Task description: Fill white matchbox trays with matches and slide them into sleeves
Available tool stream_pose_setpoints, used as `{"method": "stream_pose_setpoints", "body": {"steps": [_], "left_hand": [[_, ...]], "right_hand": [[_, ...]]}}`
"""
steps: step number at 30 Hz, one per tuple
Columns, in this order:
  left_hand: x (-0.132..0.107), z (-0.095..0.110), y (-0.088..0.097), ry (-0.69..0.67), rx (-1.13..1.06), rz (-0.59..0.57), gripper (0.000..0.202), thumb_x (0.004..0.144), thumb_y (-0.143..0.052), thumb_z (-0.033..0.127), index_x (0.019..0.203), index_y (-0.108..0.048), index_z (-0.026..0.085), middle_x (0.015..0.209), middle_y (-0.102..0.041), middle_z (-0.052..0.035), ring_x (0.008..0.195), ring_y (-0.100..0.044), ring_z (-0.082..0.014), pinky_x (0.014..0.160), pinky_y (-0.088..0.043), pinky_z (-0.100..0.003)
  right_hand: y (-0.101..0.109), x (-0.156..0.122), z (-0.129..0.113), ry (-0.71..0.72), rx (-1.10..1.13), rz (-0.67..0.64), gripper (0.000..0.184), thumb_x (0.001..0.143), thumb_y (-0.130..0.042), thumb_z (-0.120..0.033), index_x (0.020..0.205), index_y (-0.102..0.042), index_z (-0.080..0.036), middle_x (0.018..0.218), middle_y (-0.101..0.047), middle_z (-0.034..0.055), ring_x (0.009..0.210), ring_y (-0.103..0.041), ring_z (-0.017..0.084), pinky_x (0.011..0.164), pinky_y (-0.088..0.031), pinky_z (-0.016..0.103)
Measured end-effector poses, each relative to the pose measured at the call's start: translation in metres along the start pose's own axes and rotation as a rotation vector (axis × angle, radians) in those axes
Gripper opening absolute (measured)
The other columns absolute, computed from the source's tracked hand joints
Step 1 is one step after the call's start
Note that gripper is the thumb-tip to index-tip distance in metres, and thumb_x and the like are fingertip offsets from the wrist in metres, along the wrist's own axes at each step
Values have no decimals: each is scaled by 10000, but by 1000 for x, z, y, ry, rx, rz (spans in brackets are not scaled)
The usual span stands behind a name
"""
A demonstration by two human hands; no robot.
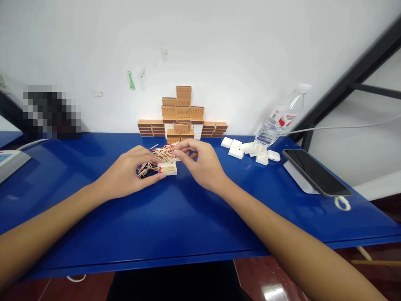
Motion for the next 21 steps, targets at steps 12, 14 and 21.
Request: {"method": "stream_pose_setpoints", "body": {"steps": [12,14,21], "left_hand": [[-1,7,8,-70,-4,107,285,938,-731,425,1088,-710,184,1028,-734,-72,971,-632,-224,863,-532,-383],[0,7,9,-75,2,116,275,944,-723,426,1081,-707,188,1019,-735,-68,965,-635,-220,857,-531,-378],[0,14,0,-35,-91,20,256,960,-707,402,1131,-710,212,1058,-738,-53,991,-637,-221,898,-523,-396]], "right_hand": [[-13,-7,16,-61,-3,-41,156,898,-754,-380,919,-773,-227,1027,-746,59,935,-660,215,759,-531,368],[-13,-7,14,-30,-52,-70,139,921,-726,-365,926,-774,-235,1050,-736,59,985,-652,221,769,-538,364],[10,5,17,115,-280,66,83,950,-657,-250,921,-725,-212,913,-709,52,820,-624,198,714,-491,354]]}}
Point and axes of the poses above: each hand's wrist, its own x-axis towards the middle knuckle, its own y-axis out of the back of the hand, z = x × y, the point moved 5 cm from there along x, towards the middle knuckle
